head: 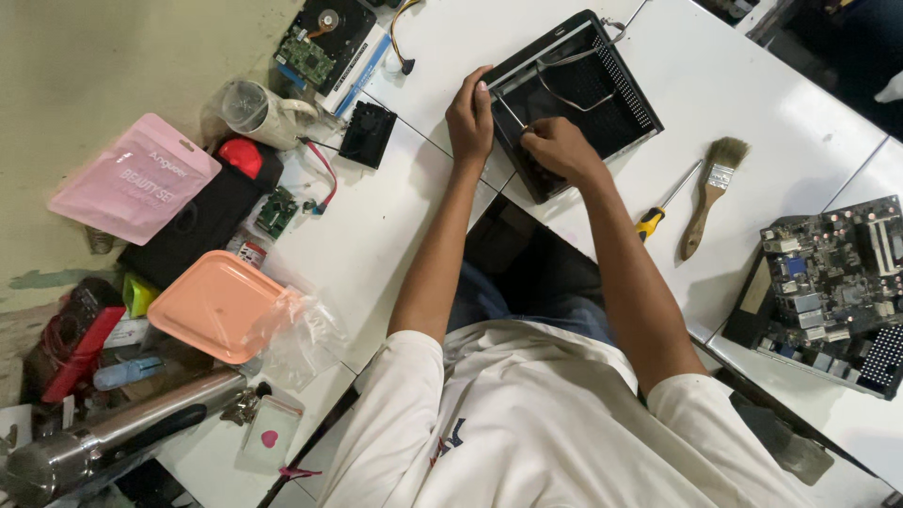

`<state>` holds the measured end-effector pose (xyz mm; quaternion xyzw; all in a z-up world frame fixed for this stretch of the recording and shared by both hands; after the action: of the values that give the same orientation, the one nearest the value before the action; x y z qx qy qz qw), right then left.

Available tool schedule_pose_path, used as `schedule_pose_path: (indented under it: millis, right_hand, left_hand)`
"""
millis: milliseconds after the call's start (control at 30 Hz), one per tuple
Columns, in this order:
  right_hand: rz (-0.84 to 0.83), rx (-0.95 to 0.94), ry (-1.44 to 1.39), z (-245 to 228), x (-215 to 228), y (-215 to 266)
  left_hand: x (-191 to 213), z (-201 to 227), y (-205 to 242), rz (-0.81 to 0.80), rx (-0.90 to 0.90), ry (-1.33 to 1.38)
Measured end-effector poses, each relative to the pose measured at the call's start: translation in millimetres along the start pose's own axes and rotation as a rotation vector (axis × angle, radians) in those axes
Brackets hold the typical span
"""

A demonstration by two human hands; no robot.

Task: The person removes a heatsink from a motherboard using a screwdriver, then cleans the board with a brush. They then use the screwdriver to remove screws from a computer case.

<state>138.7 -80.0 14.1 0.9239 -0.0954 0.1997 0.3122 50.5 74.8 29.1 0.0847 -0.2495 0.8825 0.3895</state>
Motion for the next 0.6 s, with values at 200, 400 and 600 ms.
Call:
schedule_pose_path:
  millis: [200,400,600]
  right_hand:
    - [-0.059,0.104,0.254,0,-5,-12]
    - [0.244,0.134,0.378,-3,7,-2]
    - [-0.2,0.086,0.256,1,-6,-1]
  left_hand:
    - [-5,-14,0,-0.038,0.025,0.002]
    - [-2,-8,-2,-0.027,0.002,-0.012]
    - [-1,-9,1,-0.011,-0.012,-0.016]
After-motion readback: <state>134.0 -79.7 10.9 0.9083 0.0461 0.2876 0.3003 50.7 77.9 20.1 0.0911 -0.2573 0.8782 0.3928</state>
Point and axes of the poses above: each hand's wrist, its own y-axis away from the middle knuckle, its own x-axis out of the back of the hand, z = x × y, the point moved 10 cm from there along -y, towards the middle knuckle, and after that the axes turned 15 degrees about -z, right-handed, at the moved point
